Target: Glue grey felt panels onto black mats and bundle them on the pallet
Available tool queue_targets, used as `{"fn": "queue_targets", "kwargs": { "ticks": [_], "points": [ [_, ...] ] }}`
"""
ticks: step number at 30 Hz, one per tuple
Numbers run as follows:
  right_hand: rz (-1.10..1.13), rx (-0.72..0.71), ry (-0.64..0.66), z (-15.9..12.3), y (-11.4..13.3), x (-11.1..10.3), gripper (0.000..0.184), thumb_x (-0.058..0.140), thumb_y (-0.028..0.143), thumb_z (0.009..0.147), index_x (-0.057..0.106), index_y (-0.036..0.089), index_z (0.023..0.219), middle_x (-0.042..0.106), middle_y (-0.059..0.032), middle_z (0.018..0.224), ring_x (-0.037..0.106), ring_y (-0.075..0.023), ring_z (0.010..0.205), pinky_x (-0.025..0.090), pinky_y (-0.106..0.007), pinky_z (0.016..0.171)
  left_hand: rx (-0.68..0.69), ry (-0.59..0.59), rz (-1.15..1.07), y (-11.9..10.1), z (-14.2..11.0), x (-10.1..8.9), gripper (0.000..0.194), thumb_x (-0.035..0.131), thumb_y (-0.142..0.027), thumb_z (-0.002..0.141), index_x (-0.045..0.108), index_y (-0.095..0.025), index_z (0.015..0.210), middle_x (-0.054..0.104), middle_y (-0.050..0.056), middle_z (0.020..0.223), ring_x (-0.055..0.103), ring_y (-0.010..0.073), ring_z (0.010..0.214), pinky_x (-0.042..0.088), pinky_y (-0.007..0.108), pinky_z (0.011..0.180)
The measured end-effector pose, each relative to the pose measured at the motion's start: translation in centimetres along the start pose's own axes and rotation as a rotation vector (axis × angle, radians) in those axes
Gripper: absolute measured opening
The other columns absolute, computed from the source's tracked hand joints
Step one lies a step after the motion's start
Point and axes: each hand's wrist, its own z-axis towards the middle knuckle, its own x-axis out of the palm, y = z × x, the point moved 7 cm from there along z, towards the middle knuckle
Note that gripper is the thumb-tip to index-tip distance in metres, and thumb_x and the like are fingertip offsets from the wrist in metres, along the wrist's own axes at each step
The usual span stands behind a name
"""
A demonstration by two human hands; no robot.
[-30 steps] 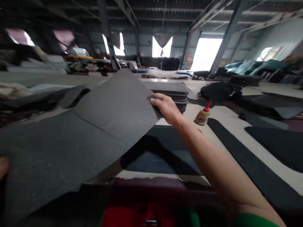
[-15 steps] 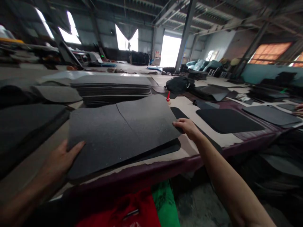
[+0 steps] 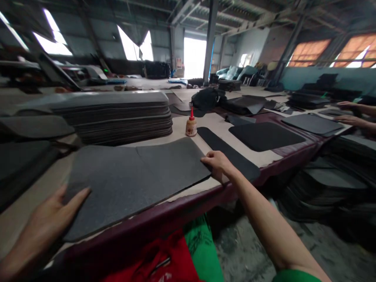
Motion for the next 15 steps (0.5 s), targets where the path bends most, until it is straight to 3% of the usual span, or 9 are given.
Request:
{"fn": "queue_targets", "kwargs": {
  "ticks": [4, 8, 15],
  "points": [
    [-0.09, -0.001, 0.014, -0.1, -0.1, 0.0, 0.029, 0.07, 0.045, 0.071, 0.064, 0.017, 0.068, 0.057, 0.0012, 0.061, 0.05, -0.0131, 0.062, 0.033, -0.025, 0.056, -0.008, -0.038, 0.08, 0.0, 0.3, -0.3, 0.051, 0.049, -0.068, 0.083, 0.059, -0.022, 0.104, 0.069, 0.005, 0.083, 0.067, 0.029, 0.071, 0.048, 0.033, 0.058],
    [-0.15, 0.003, 0.02, 0.0, 0.0, 0.0, 0.026, 0.072, 0.042, 0.07, 0.063, 0.018, 0.065, 0.055, 0.0023, 0.058, 0.049, -0.0122, 0.059, 0.032, -0.025, 0.056, -0.035, -0.004, 0.103, -0.1, 0.5, 0.1, 0.057, 0.047, -0.072, 0.082, 0.059, -0.023, 0.109, 0.069, 0.006, 0.087, 0.066, 0.0298, 0.073, 0.048, 0.033, 0.058],
    [-0.221, -0.013, 0.006, 0.8, -0.4, 0.0, 0.024, 0.073, 0.041, 0.069, 0.062, 0.019, 0.07, 0.059, 0.0021, 0.063, 0.053, -0.0138, 0.063, 0.035, -0.026, 0.058, -0.008, -0.063, 0.038, 0.6, 1.3, 0.3, 0.058, 0.058, -0.069, 0.078, 0.06, -0.019, 0.107, 0.068, 0.008, 0.087, 0.065, 0.0315, 0.076, 0.049, 0.035, 0.063]
  ]
}}
